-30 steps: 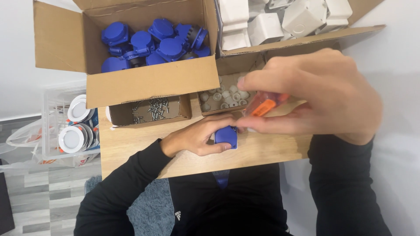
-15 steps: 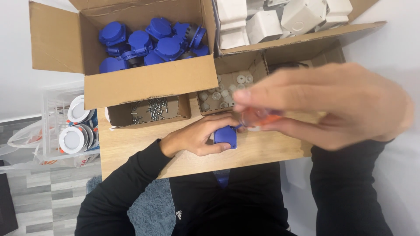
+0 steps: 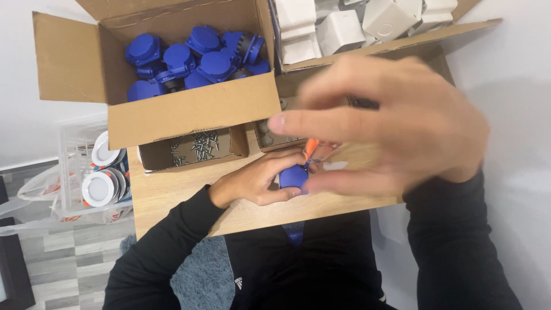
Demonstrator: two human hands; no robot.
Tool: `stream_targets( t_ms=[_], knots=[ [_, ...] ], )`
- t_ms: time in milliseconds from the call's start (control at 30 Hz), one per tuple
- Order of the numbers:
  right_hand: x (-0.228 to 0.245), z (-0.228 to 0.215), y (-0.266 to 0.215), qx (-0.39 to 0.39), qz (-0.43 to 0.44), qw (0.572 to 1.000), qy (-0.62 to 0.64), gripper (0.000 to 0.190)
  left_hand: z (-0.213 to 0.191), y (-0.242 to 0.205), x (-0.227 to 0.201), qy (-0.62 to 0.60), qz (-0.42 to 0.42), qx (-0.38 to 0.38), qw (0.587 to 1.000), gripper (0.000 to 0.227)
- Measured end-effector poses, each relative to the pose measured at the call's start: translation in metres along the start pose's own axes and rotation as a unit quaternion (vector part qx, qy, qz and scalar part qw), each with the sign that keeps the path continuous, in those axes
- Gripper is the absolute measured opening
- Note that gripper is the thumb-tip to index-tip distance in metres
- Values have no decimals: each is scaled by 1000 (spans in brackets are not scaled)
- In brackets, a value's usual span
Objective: The person assembles an electrical junction box by placing a blue plastic cover onto a white base. They then use a screwdriver to secure the cover with multiple screws, tightening each one in sequence.
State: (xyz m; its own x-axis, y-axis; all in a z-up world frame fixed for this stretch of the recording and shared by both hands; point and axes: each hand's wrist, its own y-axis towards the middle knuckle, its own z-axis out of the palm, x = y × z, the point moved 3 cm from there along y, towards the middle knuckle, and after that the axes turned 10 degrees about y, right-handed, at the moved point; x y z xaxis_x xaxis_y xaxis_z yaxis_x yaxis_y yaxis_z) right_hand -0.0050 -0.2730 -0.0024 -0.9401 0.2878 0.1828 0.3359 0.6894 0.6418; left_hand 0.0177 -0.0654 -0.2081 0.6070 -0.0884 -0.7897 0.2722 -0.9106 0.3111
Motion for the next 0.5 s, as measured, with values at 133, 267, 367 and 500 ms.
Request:
stream_targets(
  t_ms=[133,267,367,500],
  knots=[
    [-4,-10,-2,153,142,936,284,59,-1,0,-1,-6,-10,6,1000,41],
    [-7,-10,-15,128,116,958,230,52,5,-5,9,22,-4,4,1000,46],
    [-5,-6,-6,92,60,983,146,38,6,-8,12,29,-36,22,999,49],
    [-2,6,-5,52,49,994,83,35,5,-5,9,27,-31,16,999,45]
  ],
)
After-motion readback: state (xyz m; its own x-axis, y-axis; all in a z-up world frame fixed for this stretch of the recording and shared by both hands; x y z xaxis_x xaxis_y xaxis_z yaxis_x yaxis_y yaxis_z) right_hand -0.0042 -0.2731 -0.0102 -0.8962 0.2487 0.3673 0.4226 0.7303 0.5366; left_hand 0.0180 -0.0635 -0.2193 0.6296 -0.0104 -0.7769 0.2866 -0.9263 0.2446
